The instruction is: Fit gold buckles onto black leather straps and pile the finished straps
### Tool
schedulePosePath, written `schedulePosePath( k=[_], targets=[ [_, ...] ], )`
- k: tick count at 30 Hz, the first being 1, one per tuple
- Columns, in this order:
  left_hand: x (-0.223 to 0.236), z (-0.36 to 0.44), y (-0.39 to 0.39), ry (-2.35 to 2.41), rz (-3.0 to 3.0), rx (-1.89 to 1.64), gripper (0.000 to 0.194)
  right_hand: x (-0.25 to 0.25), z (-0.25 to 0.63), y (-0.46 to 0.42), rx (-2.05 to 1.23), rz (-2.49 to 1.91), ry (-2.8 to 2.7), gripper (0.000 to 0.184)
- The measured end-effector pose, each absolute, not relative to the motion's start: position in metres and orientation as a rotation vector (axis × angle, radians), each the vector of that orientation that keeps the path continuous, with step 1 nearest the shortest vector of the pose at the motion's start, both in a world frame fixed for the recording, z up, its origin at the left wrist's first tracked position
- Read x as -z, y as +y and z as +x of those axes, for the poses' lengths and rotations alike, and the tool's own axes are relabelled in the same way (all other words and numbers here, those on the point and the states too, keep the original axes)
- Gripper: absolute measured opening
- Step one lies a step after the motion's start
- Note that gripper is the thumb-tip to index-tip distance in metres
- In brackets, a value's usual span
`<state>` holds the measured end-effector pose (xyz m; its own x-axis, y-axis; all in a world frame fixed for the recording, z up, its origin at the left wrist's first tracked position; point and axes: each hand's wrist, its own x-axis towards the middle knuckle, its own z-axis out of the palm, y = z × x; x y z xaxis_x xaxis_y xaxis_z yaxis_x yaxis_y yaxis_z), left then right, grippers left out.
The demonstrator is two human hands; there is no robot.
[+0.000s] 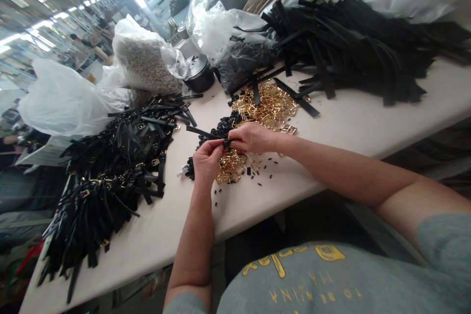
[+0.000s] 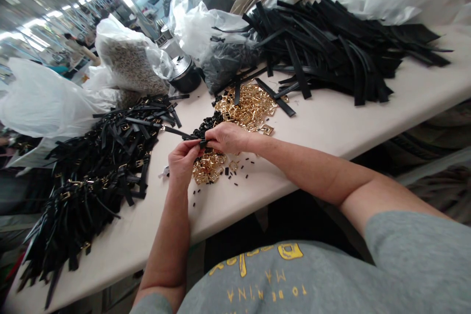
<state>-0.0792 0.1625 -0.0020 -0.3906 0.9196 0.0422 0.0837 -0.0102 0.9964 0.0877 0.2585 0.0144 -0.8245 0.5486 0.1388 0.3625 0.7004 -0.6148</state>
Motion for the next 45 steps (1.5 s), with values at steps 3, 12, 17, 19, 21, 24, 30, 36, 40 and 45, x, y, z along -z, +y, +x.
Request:
schedulePosePath(
  k=[3, 12, 17, 19, 21, 24, 30, 36, 40, 45],
  targets=[
    [0.001, -0.077, 0.163, 1.561, 1.075, -1.502, 0.023, -0.017, 0.088, 0.258, -0.937, -0.692, -2.553, 0.018],
    [-0.004, -0.075, 0.159, 1.511, 1.114, -1.5, 0.028, -0.016, 0.088, 0.257, -1.431, -0.744, -2.327, 0.016],
    [0.001, -0.078, 0.162, 1.538, 1.128, -1.532, 0.027, -0.013, 0.087, 0.258, -1.46, -0.715, -2.298, 0.015],
    [0.006, -0.081, 0.164, 1.58, 1.16, -1.544, 0.026, -0.012, 0.086, 0.259, -1.526, -0.678, -2.273, 0.014],
    [0.009, -0.084, 0.164, 1.625, 1.21, -1.55, 0.025, -0.011, 0.085, 0.259, -1.54, -0.656, -2.277, 0.015],
    [0.011, -0.085, 0.165, 1.631, 1.236, -1.508, 0.025, -0.01, 0.085, 0.26, -1.486, -0.635, -2.324, 0.017],
    [0.01, -0.079, 0.165, 1.594, 1.275, -1.546, 0.024, -0.01, 0.085, 0.26, -1.369, -0.681, -2.354, 0.017],
    [0.015, -0.079, 0.164, 1.745, 1.392, -1.559, 0.021, -0.008, 0.083, 0.258, -1.221, -0.705, -2.395, 0.015],
    [0.014, -0.076, 0.164, 1.774, 1.426, -1.555, 0.02, -0.006, 0.081, 0.258, -1.159, -0.738, -2.412, 0.015],
    [0.004, -0.07, 0.161, 1.596, 1.287, -1.572, 0.024, -0.01, 0.084, 0.259, -1.187, -0.688, -2.396, 0.016]
  ],
)
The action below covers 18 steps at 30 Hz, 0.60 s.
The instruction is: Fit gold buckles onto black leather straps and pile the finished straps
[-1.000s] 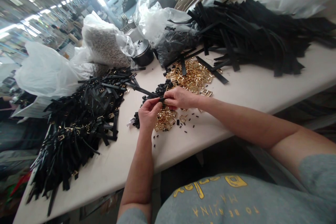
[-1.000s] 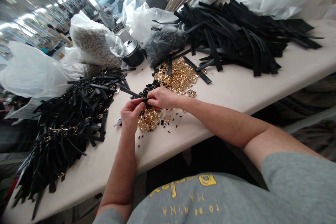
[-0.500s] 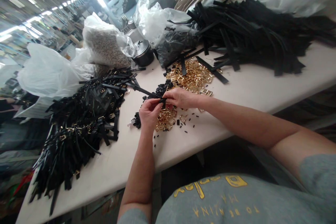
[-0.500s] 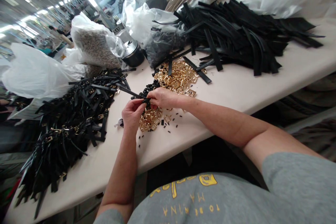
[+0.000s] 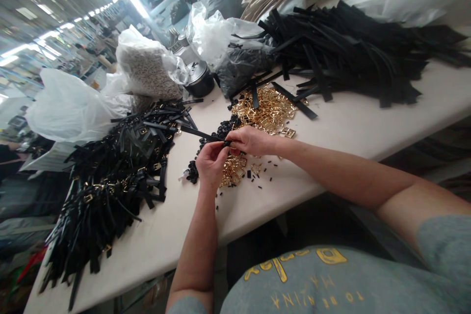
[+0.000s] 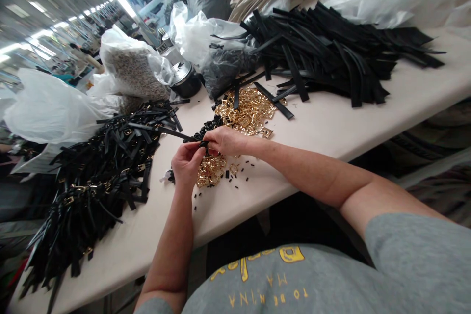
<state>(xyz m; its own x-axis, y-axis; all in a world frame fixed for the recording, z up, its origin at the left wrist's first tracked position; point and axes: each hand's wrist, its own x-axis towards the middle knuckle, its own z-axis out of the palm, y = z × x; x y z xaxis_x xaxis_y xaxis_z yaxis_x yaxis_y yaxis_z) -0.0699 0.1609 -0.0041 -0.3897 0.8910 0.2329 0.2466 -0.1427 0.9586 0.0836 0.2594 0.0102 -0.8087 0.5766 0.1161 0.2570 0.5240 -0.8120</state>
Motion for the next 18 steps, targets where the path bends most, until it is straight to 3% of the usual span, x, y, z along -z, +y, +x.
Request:
schedulePosePath(
  k=[7, 11, 18],
  targets=[
    [0.001, -0.08, 0.158, 1.496, 1.191, -1.455, 0.028, -0.014, 0.087, 0.261, -1.108, -0.611, -2.476, 0.016],
    [0.005, -0.083, 0.16, 1.615, 1.303, -1.451, 0.018, -0.013, 0.086, 0.259, -1.088, -0.636, -2.509, 0.015],
    [0.01, -0.084, 0.161, 1.799, 1.566, -1.423, 0.016, -0.008, 0.082, 0.254, -1.398, -0.702, -2.322, 0.018]
  ],
)
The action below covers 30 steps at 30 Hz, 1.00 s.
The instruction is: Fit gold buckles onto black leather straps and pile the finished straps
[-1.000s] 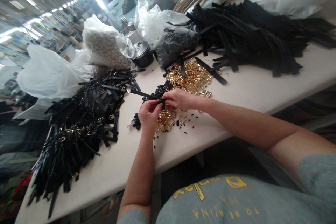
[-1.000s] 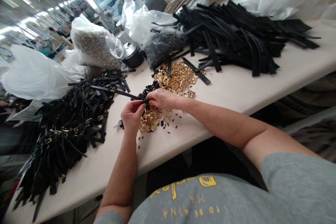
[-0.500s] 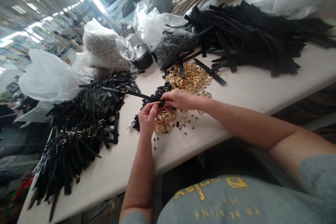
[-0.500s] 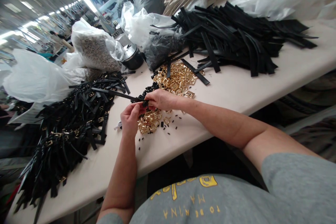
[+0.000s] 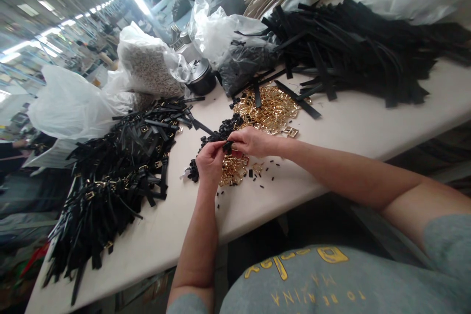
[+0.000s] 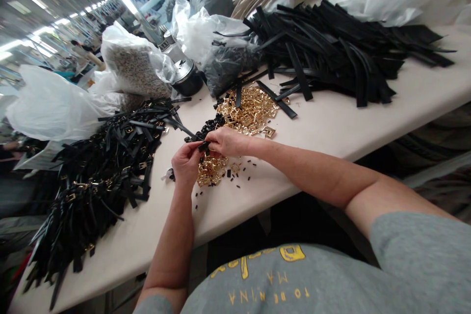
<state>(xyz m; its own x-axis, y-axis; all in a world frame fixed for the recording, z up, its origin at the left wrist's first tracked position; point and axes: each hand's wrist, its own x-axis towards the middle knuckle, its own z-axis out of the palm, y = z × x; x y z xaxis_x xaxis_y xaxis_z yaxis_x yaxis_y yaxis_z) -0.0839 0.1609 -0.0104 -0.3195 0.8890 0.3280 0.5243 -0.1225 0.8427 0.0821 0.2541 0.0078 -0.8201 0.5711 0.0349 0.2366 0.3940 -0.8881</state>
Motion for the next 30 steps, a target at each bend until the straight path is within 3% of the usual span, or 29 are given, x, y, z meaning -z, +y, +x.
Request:
schedulePosePath(
  k=[6, 11, 17, 21, 30],
  targets=[
    [0.009, -0.076, 0.16, 1.628, 1.473, -1.422, 0.031, -0.004, 0.082, 0.259, -1.258, -0.751, -2.322, 0.017],
    [0.006, -0.075, 0.163, 1.809, 1.661, -1.446, 0.016, -0.01, 0.082, 0.254, -1.194, -0.737, -2.376, 0.018],
    [0.007, -0.075, 0.165, 1.76, 1.509, -1.546, 0.014, -0.015, 0.081, 0.247, -1.344, -0.688, -2.237, 0.015],
    [0.006, -0.067, 0.165, 1.611, 1.291, -1.583, 0.02, -0.011, 0.079, 0.247, -1.556, -0.756, -2.039, 0.016],
    [0.002, -0.072, 0.167, 1.438, 0.804, -1.501, 0.043, -0.013, 0.082, 0.249, -1.388, -0.811, -2.034, 0.012]
  ],
)
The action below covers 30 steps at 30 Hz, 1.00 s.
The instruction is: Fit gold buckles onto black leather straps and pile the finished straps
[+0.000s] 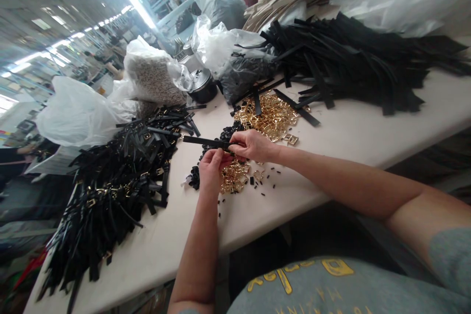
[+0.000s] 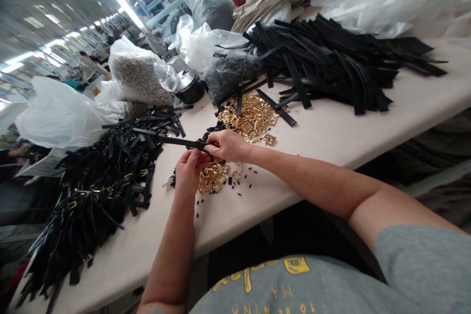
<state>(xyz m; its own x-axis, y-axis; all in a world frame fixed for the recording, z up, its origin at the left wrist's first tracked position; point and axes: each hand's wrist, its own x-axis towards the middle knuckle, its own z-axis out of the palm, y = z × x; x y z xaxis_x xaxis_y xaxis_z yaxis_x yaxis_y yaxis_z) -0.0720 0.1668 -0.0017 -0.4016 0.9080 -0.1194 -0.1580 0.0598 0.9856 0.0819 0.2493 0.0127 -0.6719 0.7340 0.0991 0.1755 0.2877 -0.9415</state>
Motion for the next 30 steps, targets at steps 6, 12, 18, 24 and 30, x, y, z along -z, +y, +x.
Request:
schedulePosePath(
  k=[6, 12, 18, 24, 30],
  targets=[
    [-0.001, -0.076, 0.173, 1.339, 0.584, -1.62, 0.05, -0.019, 0.083, 0.247, -1.239, -0.879, -2.09, 0.009],
    [0.004, -0.073, 0.173, 1.356, 0.605, -1.577, 0.043, -0.02, 0.082, 0.248, -1.116, -0.922, -2.152, 0.009],
    [0.004, -0.071, 0.171, 1.348, 0.695, -1.644, 0.041, -0.019, 0.084, 0.247, -1.179, -0.858, -2.162, 0.009],
    [0.002, -0.077, 0.163, 1.348, 0.898, -1.521, 0.036, -0.022, 0.085, 0.244, -1.243, -0.832, -2.167, 0.009],
    [-0.001, -0.08, 0.161, 1.4, 0.874, -1.534, 0.036, -0.024, 0.087, 0.246, -1.508, -0.755, -2.144, 0.017]
  ],
)
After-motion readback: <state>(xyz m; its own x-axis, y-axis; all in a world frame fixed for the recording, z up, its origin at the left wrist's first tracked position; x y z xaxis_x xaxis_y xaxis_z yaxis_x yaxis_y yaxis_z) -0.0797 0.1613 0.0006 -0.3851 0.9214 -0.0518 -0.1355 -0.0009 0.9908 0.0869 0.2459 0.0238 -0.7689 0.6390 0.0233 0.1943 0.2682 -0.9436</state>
